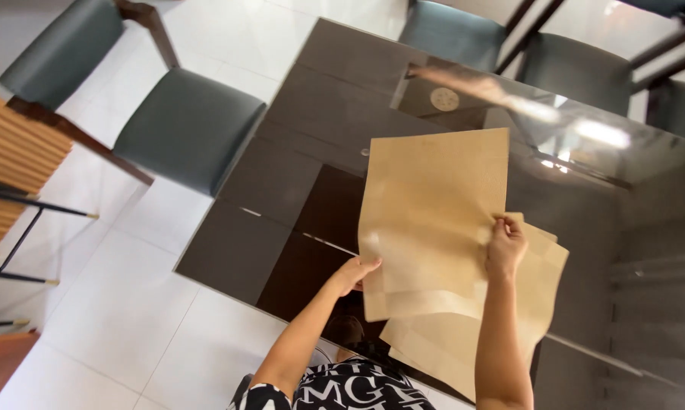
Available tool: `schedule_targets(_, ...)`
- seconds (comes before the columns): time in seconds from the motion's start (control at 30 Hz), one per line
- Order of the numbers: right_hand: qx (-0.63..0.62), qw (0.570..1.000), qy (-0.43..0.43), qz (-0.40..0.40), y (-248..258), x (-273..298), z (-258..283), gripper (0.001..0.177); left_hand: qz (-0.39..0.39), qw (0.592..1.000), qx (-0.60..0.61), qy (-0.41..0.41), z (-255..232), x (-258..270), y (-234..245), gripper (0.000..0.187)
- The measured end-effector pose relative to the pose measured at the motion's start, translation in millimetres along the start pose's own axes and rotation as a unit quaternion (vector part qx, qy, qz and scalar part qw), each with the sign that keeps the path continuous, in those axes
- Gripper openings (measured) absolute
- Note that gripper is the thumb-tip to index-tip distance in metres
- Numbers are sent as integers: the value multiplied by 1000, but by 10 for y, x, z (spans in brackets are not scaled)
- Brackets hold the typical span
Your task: Laying out placemats on a dining table.
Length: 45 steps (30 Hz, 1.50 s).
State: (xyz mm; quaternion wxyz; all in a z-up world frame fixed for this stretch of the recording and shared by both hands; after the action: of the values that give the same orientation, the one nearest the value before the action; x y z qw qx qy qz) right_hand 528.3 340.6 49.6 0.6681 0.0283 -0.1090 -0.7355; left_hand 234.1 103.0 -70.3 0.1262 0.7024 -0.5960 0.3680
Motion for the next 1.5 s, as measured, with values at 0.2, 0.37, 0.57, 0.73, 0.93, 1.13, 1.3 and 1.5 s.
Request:
schedule_targets(0.2, -126, 992, 22, -2, -1184, -693, -1083, 12, -74, 997, -3, -2, -119, 71, 1410, 47)
schedule_targets(0.37, -70, 995, -62, 23, -1889, -346, -999, 19, -225, 966, 92, -88, -294, 104, 2630, 43)
schedule_targets(0.57, 450, 881, 112, 92, -2725, 389, 45, 82, -444, 833, -269, -192, -850, 736, 2982, 67)
schedule_targets(0.73, 634, 725, 144, 227, -3566, 1067, 325, 77, -337, 800, -486, -98, -820, 722, 2501, 94)
schedule_targets(0.93, 674, 668, 127, 289, -4226, 859, -151, 88, -309, 793, -525, -19, -809, 699, 2722, 115)
schedule_targets(1.13, 648, 690, 137, 291, -4736, 551, -48, 96, -350, 777, -515, -91, -1016, 439, 3145, 117)
schedule_targets(1.3, 622, 711, 141, 296, -4986, 374, -10, 99, -350, 783, -510, -65, -1336, 541, 3186, 113)
schedule_targets(1.5, 616, 710, 148, 306, -5158, 239, -14, 102, -375, 768, -509, -101, -1259, 331, 3294, 108)
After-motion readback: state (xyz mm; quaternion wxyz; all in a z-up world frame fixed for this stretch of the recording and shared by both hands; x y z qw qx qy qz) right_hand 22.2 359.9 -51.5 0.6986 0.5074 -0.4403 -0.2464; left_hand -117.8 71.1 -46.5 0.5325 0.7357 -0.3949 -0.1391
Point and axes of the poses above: each hand's wrist, its own x-axis away from the middle knuckle, its own y-axis out of the back of the hand, z = x × y, the point moved 10 cm from there along -x, towards the middle knuckle, and after that the axes turned 10 degrees about x, right-handed, at the moved point
